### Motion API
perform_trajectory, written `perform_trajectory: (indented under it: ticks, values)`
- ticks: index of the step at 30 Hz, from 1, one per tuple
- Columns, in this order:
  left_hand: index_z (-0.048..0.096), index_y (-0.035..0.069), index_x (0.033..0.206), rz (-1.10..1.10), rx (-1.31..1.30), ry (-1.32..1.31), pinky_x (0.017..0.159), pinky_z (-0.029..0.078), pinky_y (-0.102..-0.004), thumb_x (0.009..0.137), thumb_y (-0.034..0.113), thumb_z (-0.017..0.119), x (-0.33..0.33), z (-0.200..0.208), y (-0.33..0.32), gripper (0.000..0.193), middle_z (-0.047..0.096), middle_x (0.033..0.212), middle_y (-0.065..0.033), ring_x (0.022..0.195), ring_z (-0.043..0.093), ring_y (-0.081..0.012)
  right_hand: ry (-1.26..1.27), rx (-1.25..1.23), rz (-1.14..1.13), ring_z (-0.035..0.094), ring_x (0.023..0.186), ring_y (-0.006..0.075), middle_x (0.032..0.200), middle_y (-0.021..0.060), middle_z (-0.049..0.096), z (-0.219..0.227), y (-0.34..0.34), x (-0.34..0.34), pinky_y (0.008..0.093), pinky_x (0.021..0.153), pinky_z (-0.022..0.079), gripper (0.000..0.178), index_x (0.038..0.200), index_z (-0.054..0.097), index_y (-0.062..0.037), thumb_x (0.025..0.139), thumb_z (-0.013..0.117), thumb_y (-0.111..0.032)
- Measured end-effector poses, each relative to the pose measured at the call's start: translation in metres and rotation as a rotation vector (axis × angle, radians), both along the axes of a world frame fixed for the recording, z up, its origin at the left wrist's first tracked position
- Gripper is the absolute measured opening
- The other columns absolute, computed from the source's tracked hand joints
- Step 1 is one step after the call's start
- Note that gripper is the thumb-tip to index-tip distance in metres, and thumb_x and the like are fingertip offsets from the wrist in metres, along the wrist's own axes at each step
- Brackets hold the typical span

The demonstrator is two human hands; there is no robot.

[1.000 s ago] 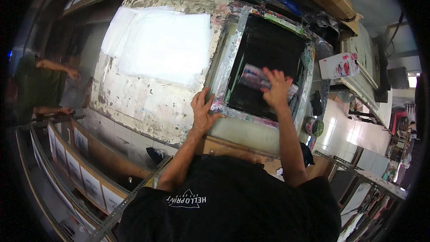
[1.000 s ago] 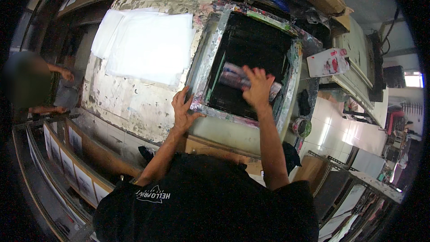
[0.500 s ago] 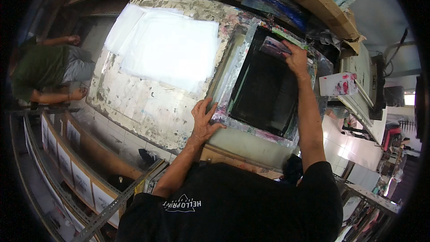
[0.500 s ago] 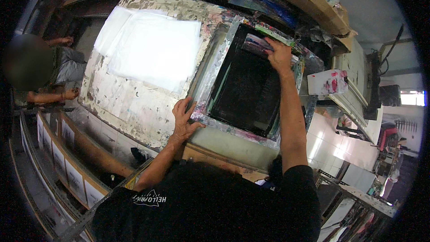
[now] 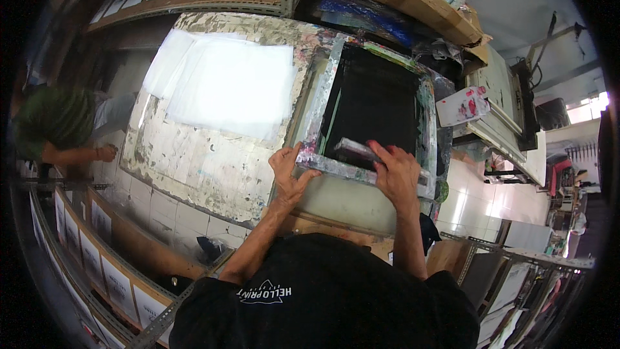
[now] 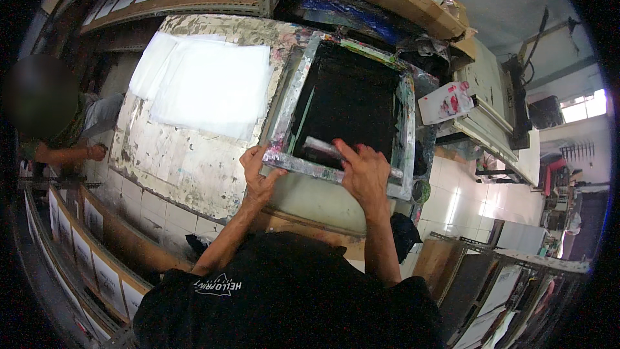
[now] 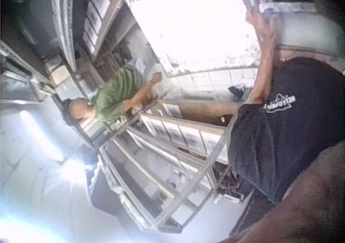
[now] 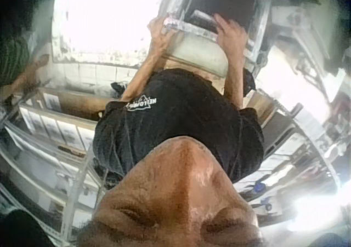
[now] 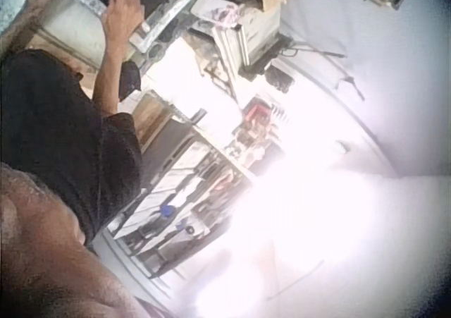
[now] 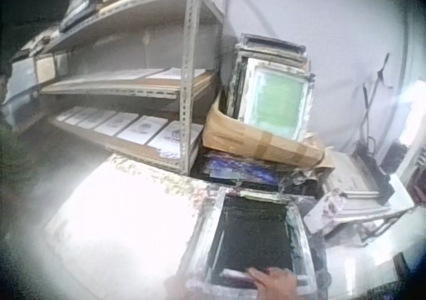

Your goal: The person performs screen printing on white paper sheets using a squeegee and a screen frame. They repeatedly place a sheet under the screen, pull ink across the mesh, and lift the screen to reveal a printed logo. A coworker assists by removing the printed sheets and placing them on a drying rack.

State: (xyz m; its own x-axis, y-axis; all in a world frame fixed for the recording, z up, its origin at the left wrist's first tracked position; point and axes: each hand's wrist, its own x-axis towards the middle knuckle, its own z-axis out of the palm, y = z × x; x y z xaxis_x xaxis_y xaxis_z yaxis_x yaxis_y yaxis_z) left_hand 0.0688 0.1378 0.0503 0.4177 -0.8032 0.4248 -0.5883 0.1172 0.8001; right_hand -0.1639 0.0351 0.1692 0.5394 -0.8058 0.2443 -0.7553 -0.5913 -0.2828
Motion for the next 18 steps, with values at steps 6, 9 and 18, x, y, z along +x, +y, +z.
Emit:
perform_trajectory:
  ticks: [6,9,18]
  values:
    - [0.053,-0.001,0.138,0.012,-0.181,0.415,0.097,0.034,-0.0405,0.074,0.028,0.084,-0.011,0.094,-0.051,0.076,0.058,0.111,-0.0145,0.108,0.049,-0.0280,-0.072,-0.357,0.042,0.063,0.088,0.0325,0.095,0.0126,0.063,0.068,-0.028,-0.003,0.0427,0.076,0.050,0.067,0.120,0.072,-0.0238,0.058,0.086,-0.043]
    - [0.051,0.001,0.139,-0.136,-0.187,0.311,0.095,0.037,-0.0397,0.077,0.024,0.082,0.002,0.078,-0.077,0.073,0.059,0.113,-0.0143,0.107,0.052,-0.0286,-0.087,-0.333,0.039,0.070,0.094,0.0335,0.103,0.0163,0.073,0.119,-0.073,0.002,0.0401,0.086,0.054,0.061,0.120,0.071,-0.0164,0.065,0.084,-0.039]
    - [0.071,0.002,0.103,0.183,0.288,-0.260,0.081,0.048,-0.0432,0.078,0.018,0.080,-0.024,-0.058,-0.056,0.030,0.067,0.095,-0.0127,0.093,0.064,-0.0315,-0.172,-0.314,0.007,0.071,0.087,0.0347,0.095,0.0176,0.074,0.183,-0.154,0.013,0.0419,0.078,0.054,0.050,0.110,0.076,-0.0177,0.072,0.081,-0.050]
